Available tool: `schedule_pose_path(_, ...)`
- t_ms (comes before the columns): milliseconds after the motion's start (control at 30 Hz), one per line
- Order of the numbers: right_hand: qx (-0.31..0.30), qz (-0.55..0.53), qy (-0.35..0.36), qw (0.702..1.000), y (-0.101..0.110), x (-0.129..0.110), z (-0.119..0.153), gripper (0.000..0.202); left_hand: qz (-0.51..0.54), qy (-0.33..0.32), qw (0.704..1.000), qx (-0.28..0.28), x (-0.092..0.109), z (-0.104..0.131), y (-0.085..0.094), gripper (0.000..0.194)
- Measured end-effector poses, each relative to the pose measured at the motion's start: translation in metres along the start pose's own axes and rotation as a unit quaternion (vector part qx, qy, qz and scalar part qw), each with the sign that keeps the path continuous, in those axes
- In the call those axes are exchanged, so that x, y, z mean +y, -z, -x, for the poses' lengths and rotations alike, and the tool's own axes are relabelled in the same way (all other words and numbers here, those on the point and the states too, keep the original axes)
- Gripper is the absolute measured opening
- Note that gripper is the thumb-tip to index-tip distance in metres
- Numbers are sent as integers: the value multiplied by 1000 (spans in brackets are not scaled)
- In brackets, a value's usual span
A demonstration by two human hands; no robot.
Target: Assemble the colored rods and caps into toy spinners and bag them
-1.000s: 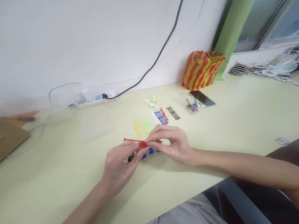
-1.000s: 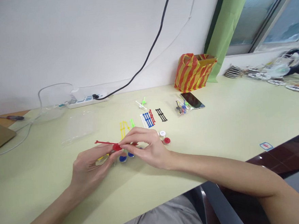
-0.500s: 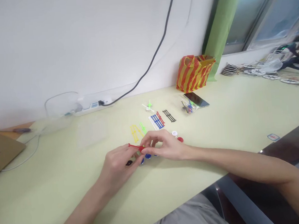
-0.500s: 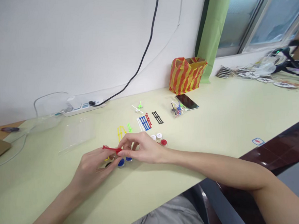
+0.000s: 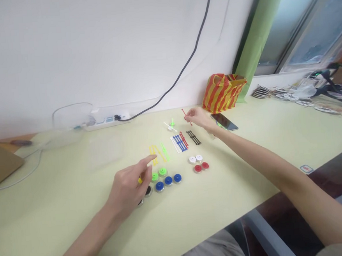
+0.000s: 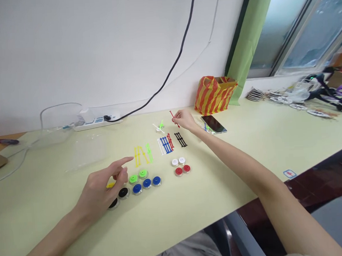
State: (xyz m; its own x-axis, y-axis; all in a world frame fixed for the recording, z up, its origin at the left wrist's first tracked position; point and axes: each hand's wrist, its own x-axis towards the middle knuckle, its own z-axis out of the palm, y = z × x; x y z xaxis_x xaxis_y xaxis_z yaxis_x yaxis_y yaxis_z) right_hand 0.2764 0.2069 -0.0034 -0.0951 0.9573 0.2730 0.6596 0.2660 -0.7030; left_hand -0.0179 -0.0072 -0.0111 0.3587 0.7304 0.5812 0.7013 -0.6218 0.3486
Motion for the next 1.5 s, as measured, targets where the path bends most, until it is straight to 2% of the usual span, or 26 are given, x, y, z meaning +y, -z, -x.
schedule_pose_path(133,-9,57,-37,998,-15,16,-25,13,-21,-10,1000,12,-3,1,0,28)
schedule_pose_path(300,-32,97,-64,993,-27,25,-41,16,-43,-28,998,19,-5,1,-1,28)
schedule_pose_path(500,-73,86,-44,993,-31,17,-47,14,-43,-26,999,14,-2,0,0,29)
schedule_pose_path(633,-103,58,-28,993,-24,10,-41,16,-42,-19,999,12,-2,0,1,30)
schedule_pose_path(767,-75,57,0,996,-3,1,-25,19,-45,-28,998,13,-3,1,1,31)
schedule_pose_path(833,-46,61,19,997,11,-7,-9,21,-48,-38,998,12,-4,2,0,30)
schedule_pose_path(900,-42,57,52,996,22,-16,14,21,-50,-44,998,13,-4,2,-1,30)
schedule_pose_path(933,-61,46,79,994,26,-21,27,20,-49,-46,998,14,-4,2,-1,29)
schedule_pose_path(1033,-226,-20,198,954,30,-30,68,16,-45,-40,998,11,-3,1,-1,29)
schedule_pose_path(1067,-257,-35,223,940,29,-31,80,16,-43,-35,998,6,-3,1,-1,29)
schedule_pose_path(1133,-268,-41,251,929,26,-31,96,13,-41,-26,999,-2,-2,0,-1,29)
schedule_pose_path(1200,-264,-40,258,929,22,-29,103,11,-40,-19,999,-8,-3,0,-1,29)
schedule_pose_path(1367,-308,-30,233,922,21,-20,101,9,-32,-8,999,-24,-8,2,2,26)
schedule_pose_path(1433,-295,-19,219,930,24,-16,99,10,-30,0,999,-27,-11,2,3,25)
schedule_pose_path(1500,-248,-15,204,947,29,-13,95,12,-31,3,999,-23,-13,3,4,24)
